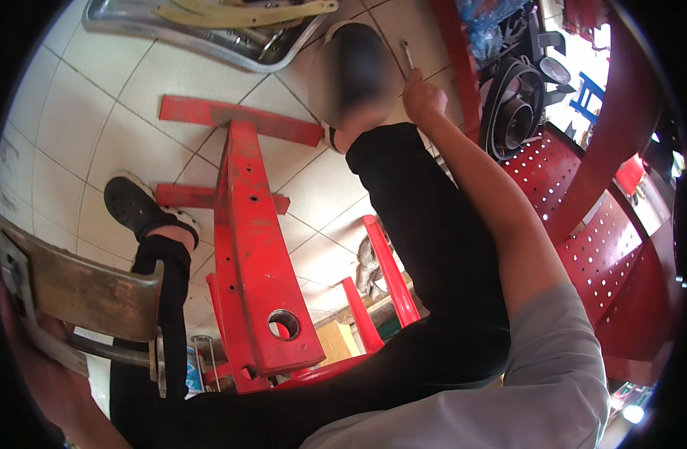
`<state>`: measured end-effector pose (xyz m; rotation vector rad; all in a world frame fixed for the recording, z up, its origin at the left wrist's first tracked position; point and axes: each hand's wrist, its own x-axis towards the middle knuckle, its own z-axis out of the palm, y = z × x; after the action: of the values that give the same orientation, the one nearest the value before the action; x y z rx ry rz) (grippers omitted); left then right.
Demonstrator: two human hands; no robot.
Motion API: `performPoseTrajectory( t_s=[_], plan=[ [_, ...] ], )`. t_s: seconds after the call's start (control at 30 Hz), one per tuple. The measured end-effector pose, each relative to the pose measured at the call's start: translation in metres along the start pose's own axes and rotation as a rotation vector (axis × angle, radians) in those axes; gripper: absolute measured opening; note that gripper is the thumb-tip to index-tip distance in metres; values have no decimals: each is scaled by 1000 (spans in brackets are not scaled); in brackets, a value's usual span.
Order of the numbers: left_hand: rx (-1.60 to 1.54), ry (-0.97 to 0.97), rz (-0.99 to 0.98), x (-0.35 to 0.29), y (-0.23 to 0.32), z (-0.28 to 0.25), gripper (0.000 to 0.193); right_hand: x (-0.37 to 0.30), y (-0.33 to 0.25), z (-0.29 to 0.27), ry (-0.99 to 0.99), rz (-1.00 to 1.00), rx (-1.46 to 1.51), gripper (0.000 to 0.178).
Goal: The person sits on a low stool in a workshop and assembles a mechanical component, likely a brake caliper. They use a wrench to tighten bolts and a screwdriver to adjust internal parts, repeatedly testing the mechanism's movement.
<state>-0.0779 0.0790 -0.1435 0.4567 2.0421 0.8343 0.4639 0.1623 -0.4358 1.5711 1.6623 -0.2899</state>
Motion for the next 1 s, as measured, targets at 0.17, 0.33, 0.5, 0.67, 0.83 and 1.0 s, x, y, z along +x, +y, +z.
performPoseTrajectory(
  t_s=[0.17,0.33,0.5,0.67,0.83,1.0],
  plan=[
    [-242,2,-182,2,5,7,37,-4,13,-13,79,-25,184,23],
    [-164,63,-155,-10,13,47,31,11,8,-39,234,-71,505,30],
    [-163,-16,-129,-5,22,51,33,31,-18,-66,306,-78,817,38],
    [-163,2,-82,-12,19,54,29,35,-42,-70,222,-157,883,41],
    [-175,-43,-110,-13,18,61,26,37,-57,-75,246,-225,986,48],
    [-113,-137,-103,-12,21,57,25,47,-67,-74,302,-221,1010,53]
  ],
)
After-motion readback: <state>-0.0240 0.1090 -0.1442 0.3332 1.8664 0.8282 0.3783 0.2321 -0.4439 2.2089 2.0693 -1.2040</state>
